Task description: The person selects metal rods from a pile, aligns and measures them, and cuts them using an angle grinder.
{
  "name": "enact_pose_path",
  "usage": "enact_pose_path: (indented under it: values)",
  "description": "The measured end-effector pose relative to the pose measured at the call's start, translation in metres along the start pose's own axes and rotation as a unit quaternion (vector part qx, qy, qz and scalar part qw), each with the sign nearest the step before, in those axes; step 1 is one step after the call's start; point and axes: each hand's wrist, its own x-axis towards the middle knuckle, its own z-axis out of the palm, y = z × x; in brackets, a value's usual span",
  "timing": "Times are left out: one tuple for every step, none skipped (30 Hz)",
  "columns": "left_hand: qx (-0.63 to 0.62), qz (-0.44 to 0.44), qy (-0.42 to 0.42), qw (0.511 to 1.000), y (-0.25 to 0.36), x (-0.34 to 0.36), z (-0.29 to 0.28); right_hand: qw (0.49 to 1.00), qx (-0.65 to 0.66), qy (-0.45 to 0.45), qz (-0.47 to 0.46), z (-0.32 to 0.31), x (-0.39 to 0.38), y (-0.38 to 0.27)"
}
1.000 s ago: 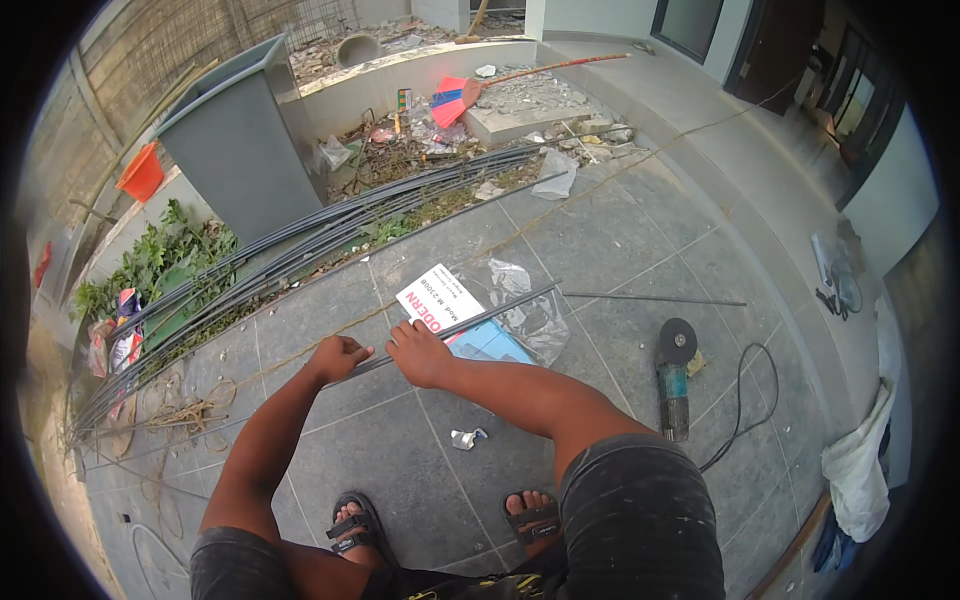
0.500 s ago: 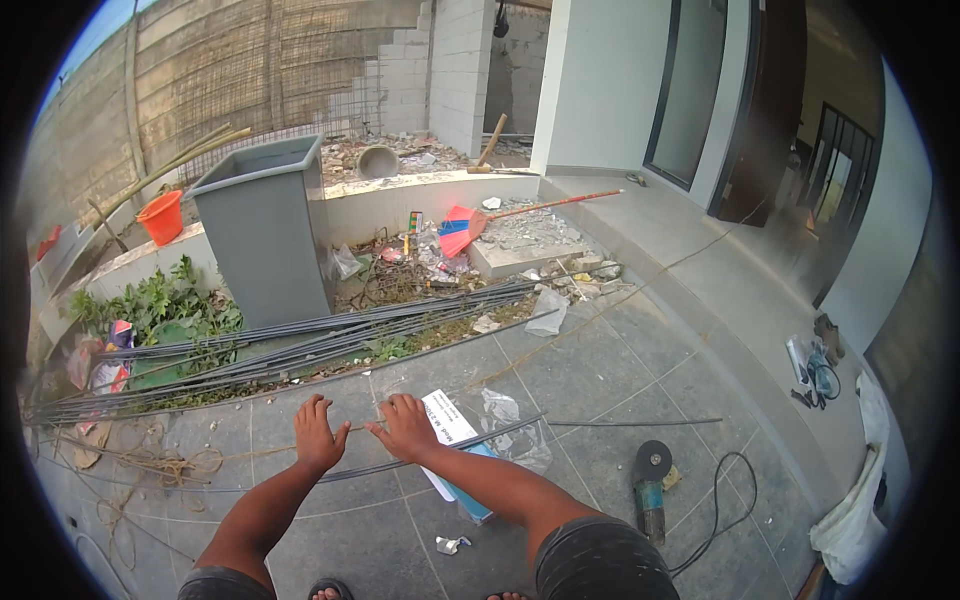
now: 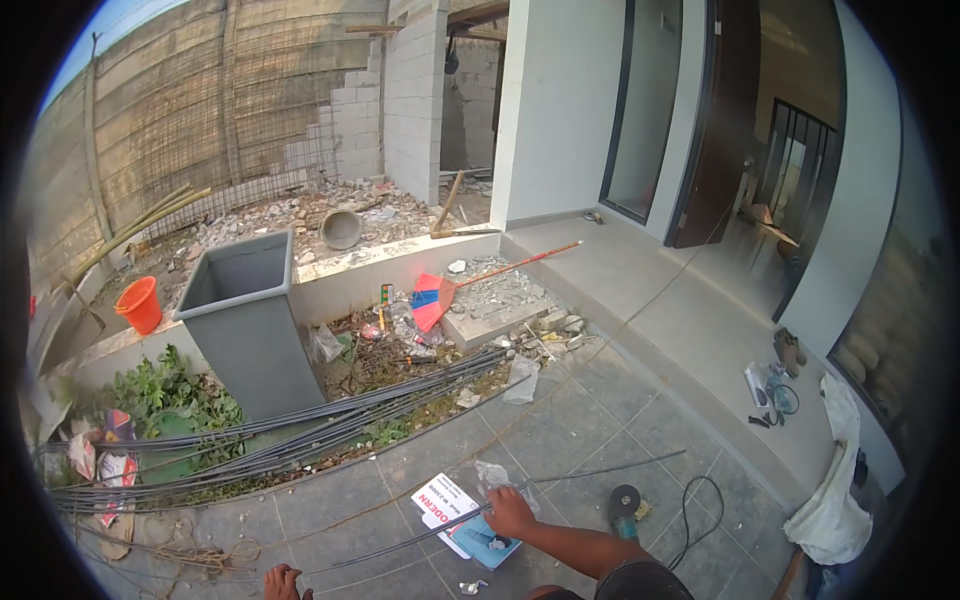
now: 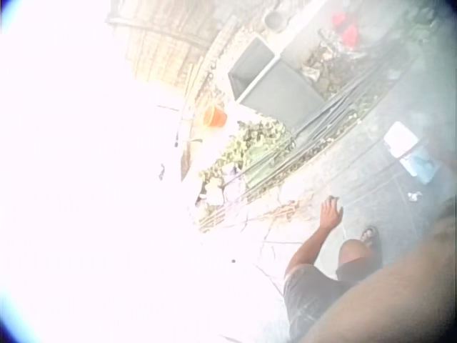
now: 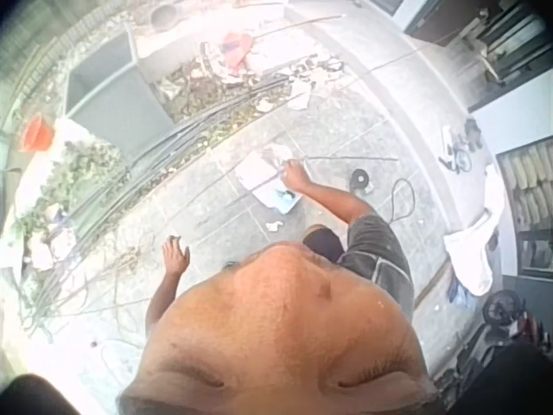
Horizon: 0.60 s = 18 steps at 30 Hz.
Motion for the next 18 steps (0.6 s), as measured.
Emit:
enact_pose_path:
  values:
    - [-0.034, -0.056, 0.014, 0.998, -0.022, -0.054, 0.005, 0.994, -0.017, -0.064, 0.088, -0.018, -0.037, 0.011]
    - [-0.075, -0.208, -0.043, 0.974, -0.006, -0.098, -0.032, 0.979, -0.034, -0.132, 0.153, -0.041, -0.072, 0.022]
    - [-0.13, -0.373, -0.096, 0.914, 0.018, -0.137, -0.076, 0.952, -0.068, -0.188, 0.232, -0.069, -0.111, 0.028]
    - [-0.133, -0.5, -0.14, 0.844, 0.04, -0.167, -0.113, 0.91, -0.083, -0.243, 0.326, -0.084, -0.168, 0.044]
    - [-0.139, -0.623, -0.18, 0.749, 0.049, -0.199, -0.137, 0.874, -0.1, -0.284, 0.382, -0.108, -0.208, 0.063]
    - [-0.058, -0.694, -0.101, 0.711, 0.028, -0.278, -0.108, 0.847, -0.096, -0.31, 0.421, -0.14, -0.247, 0.063]
    - [-0.076, -0.767, -0.112, 0.627, 0.058, -0.291, -0.14, 0.844, -0.099, -0.312, 0.424, -0.178, -0.254, 0.063]
    - [-0.175, -0.81, -0.046, 0.558, 0.092, -0.303, -0.175, 0.852, -0.1, -0.316, 0.406, -0.214, -0.252, 0.066]
    - [-0.148, -0.808, -0.089, 0.563, 0.1, -0.36, -0.168, 0.861, -0.096, -0.339, 0.366, -0.247, -0.237, 0.06]
    - [-0.176, -0.825, -0.083, 0.53, 0.128, -0.382, -0.176, 0.873, -0.099, -0.361, 0.314, -0.274, -0.214, 0.057]
    - [-0.228, -0.822, -0.113, 0.51, 0.166, -0.366, -0.222, 0.885, -0.104, -0.38, 0.248, -0.288, -0.177, 0.049]
    - [-0.236, -0.823, -0.128, 0.501, 0.194, -0.371, -0.239, 0.887, -0.106, -0.406, 0.19, -0.306, -0.153, 0.038]
    - [-0.247, -0.812, -0.121, 0.515, 0.222, -0.374, -0.249, 0.886, -0.111, -0.43, 0.134, -0.322, -0.131, 0.028]
    - [-0.28, -0.8, -0.097, 0.521, 0.247, -0.378, -0.25, 0.881, -0.112, -0.451, 0.084, -0.334, -0.105, 0.014]
    - [-0.283, -0.791, -0.049, 0.54, 0.277, -0.37, -0.258, 0.875, -0.117, -0.468, 0.036, -0.343, -0.081, 0.003]
    - [-0.282, -0.779, -0.012, 0.56, 0.304, -0.369, -0.248, 0.869, -0.12, -0.481, -0.008, -0.348, -0.053, -0.013]
    - [-0.317, -0.762, 0.023, 0.564, 0.33, -0.361, -0.257, 0.864, -0.126, -0.486, -0.042, -0.352, -0.024, -0.028]
    - [-0.35, -0.743, 0.06, 0.567, 0.364, -0.35, -0.268, 0.862, -0.129, -0.484, -0.077, -0.356, 0.01, -0.043]
